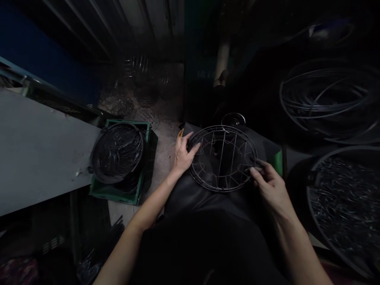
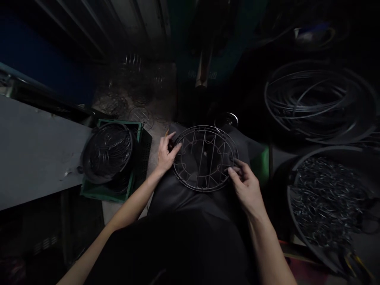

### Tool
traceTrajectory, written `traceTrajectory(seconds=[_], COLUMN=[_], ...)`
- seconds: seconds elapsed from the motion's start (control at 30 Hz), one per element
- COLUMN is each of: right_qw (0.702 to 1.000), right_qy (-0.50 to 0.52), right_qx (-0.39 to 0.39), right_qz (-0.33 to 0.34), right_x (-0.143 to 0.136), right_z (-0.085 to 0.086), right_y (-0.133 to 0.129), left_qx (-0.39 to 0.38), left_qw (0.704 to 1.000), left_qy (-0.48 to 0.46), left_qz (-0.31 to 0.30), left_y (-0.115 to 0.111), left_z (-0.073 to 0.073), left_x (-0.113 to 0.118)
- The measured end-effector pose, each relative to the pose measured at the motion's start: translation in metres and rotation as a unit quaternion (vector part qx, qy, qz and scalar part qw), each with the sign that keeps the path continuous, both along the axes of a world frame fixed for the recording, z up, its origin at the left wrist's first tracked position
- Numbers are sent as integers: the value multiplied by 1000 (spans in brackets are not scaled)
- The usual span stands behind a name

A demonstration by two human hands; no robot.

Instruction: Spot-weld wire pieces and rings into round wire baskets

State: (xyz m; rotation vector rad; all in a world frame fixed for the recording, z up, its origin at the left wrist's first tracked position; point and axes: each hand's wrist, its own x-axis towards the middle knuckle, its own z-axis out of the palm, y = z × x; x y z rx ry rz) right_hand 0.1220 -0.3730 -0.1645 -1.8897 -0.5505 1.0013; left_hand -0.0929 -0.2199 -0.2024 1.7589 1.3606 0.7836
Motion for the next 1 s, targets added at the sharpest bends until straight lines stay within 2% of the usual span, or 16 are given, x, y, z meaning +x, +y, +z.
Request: traceTrajectory(seconds=[0.07,0.17,0.27,0.33,0.43,0.57,0.67,0.73,0.8,0.87,0.93,1.0], right_qw=[1000,998,997,996,994,994,991,982,959,919,874,836], right_qy=[-5,-52,-55,-38,-27,-23,-60,-98,-179,-288,-379,-431], right_qx=[12,0,-44,-62,-68,-21,45,96,155,196,208,201], right_qz=[-16,-29,16,51,78,100,108,127,153,183,219,274], right_x=[3,10,21,28,34,35,36,41,50,59,64,64], right_z=[-2,-3,-5,-7,-10,-10,1,11,19,21,16,7], right_y=[0,1,2,2,-2,-9,-6,4,17,30,41,48], left_qx=[-31,-120,-153,-157,-201,-313,-284,-214,-123,-51,-19,-20], left_qw=[999,986,974,972,964,919,921,934,944,957,971,973], left_qy=[27,39,40,30,-30,-177,-204,-195,-174,-110,3,109], left_qz=[-24,-105,-162,-174,-173,-165,-171,-211,-251,-262,-237,-201], left_y=[11,30,42,44,38,26,27,35,46,53,55,49], left_z=[1,4,12,17,21,35,57,71,76,66,44,19], left_x=[-5,-13,-18,-18,-14,-12,-19,-24,-26,-24,-21,-20])
